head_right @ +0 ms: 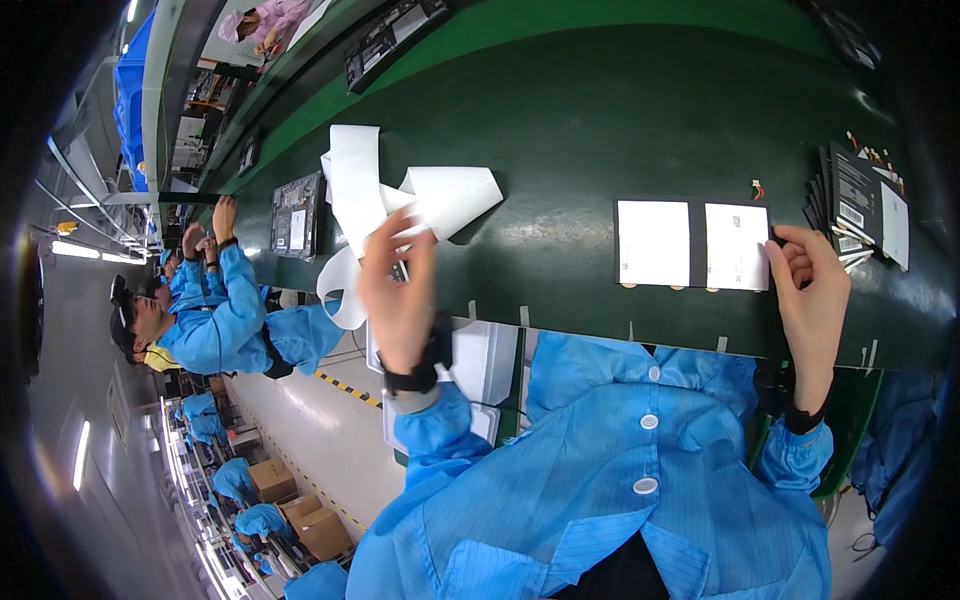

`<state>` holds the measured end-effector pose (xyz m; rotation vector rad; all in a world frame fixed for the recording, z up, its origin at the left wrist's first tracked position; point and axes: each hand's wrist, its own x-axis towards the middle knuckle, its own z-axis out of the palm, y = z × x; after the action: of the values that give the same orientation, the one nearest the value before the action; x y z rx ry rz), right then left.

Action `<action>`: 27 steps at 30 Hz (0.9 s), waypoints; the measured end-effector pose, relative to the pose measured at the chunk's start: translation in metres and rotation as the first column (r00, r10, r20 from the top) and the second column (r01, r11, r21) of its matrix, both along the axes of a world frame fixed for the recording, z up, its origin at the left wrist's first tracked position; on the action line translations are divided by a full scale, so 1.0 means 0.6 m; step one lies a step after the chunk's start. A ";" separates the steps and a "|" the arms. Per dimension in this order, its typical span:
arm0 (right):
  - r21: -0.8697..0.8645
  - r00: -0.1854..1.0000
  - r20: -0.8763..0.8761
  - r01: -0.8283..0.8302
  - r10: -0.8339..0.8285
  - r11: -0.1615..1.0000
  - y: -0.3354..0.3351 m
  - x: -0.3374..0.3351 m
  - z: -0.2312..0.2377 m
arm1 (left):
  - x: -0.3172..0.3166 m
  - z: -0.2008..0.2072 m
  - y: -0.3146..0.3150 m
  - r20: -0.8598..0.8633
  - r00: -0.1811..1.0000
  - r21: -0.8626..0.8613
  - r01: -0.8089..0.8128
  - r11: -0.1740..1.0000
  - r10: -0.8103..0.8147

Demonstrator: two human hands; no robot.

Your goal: Assembling batteries and components into a tablet or laptop chassis on a production line.

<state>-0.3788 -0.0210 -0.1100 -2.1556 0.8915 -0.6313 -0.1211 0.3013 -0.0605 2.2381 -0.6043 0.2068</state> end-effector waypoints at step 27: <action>0.349 0.640 0.527 -0.763 0.560 0.544 0.260 0.265 0.072 | -0.112 0.022 0.092 -0.413 0.870 -0.542 0.003 0.841 -0.269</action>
<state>-0.2199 0.1351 -0.0668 -1.5739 -0.0416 -0.2802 -0.1884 0.3566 -0.0472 1.6071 -0.3760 -0.2344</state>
